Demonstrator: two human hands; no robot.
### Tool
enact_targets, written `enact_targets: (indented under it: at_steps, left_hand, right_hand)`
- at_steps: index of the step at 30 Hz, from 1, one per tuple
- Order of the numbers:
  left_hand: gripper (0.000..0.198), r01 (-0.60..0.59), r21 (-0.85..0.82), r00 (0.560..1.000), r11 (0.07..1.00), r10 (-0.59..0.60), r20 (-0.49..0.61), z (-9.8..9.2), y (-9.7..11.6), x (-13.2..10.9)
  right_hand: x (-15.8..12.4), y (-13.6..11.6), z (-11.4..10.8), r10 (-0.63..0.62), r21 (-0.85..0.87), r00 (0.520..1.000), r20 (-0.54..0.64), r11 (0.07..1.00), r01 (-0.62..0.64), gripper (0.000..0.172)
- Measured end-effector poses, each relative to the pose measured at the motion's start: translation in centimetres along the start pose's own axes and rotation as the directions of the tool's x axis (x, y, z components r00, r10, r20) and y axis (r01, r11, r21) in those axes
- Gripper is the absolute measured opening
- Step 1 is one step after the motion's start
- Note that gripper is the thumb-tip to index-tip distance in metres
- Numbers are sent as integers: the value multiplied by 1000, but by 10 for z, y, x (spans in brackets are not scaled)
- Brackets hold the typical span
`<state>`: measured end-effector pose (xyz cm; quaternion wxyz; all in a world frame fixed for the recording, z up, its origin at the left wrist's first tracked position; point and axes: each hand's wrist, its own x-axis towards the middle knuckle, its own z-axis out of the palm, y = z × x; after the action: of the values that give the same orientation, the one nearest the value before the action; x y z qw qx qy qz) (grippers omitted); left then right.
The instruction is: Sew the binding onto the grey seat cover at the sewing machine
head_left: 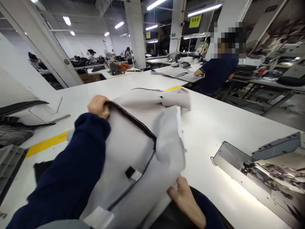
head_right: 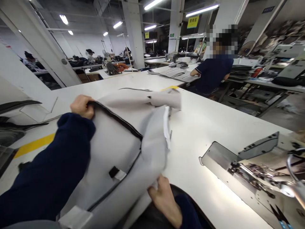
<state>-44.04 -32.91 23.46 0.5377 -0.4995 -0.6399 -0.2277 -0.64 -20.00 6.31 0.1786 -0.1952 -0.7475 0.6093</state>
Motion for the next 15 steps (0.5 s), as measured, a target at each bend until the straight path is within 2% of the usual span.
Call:
enact_targets:
  at_steps: [1, 2, 4, 5, 6, 7, 8, 9, 10, 11, 12, 13, 14, 15]
  left_hand:
    - [10, 36, 17, 999, 999, -36, -4, 0, -21, -4]
    - [12, 75, 31, 997, 997, -74, -26, -5, -36, -10]
    - [16, 140, 29, 989, 990, -139, -43, -31, -45, -31]
    - [21, 148, 14, 989, 989, -148, 0, -49, -35, -49]
    - [25, 130, -13, 988, 991, -128, 81, -70, -17, -71]
    - [30, 77, -56, 980, 995, -65, 187, -91, 10, -98]
    - [37, 29, -112, 953, 993, 7, 304, -111, 43, -126]
    - [42, 6, -161, 905, 987, 63, 421, -128, 80, -155]
    - [43, 21, -208, 780, 978, 114, 615, -141, 117, -180]
    - [44, 34, -227, 629, 973, 155, 761, -149, 149, -201]
    - [49, 71, -226, 476, 972, 166, 863, -154, 175, -215]
    - [63, 132, -187, 352, 973, 130, 927, -155, 192, -224]
    - [71, 172, -126, 269, 977, 77, 960, -155, 200, -227]
    - [76, 201, -79, 205, 976, 37, 978, -153, 198, -227]
  right_hand:
    - [23, -16, 0, -79, -4, 996, 44, 997, 79, 40]
    - [47, -28, -1, -143, -15, 988, 50, 989, 144, 40]
    - [99, -37, -3, -222, -43, 975, 1, 974, 222, 32]
    - [124, -36, -4, -217, -18, 974, -64, 976, 217, 32]
    - [145, -32, -4, -205, 7, 972, -116, 978, 208, 35]
    - [162, -26, -3, -200, 32, 969, -142, 978, 207, 41]
    - [173, -19, -1, -203, 54, 968, -146, 976, 213, 44]
    - [178, -12, 1, -215, 62, 968, -129, 972, 225, 44]
    - [177, -4, 4, -230, 63, 969, -95, 970, 236, 42]
    - [170, 3, 5, -243, 56, 969, -52, 968, 246, 40]
    - [159, 11, 5, -250, 43, 968, -8, 967, 250, 38]
    - [144, 18, 2, -251, 26, 968, 27, 968, 250, 36]
    - [128, 24, -2, -251, 1, 967, 49, 968, 251, 33]
    - [110, 29, -8, -260, -40, 964, 51, 964, 263, 29]
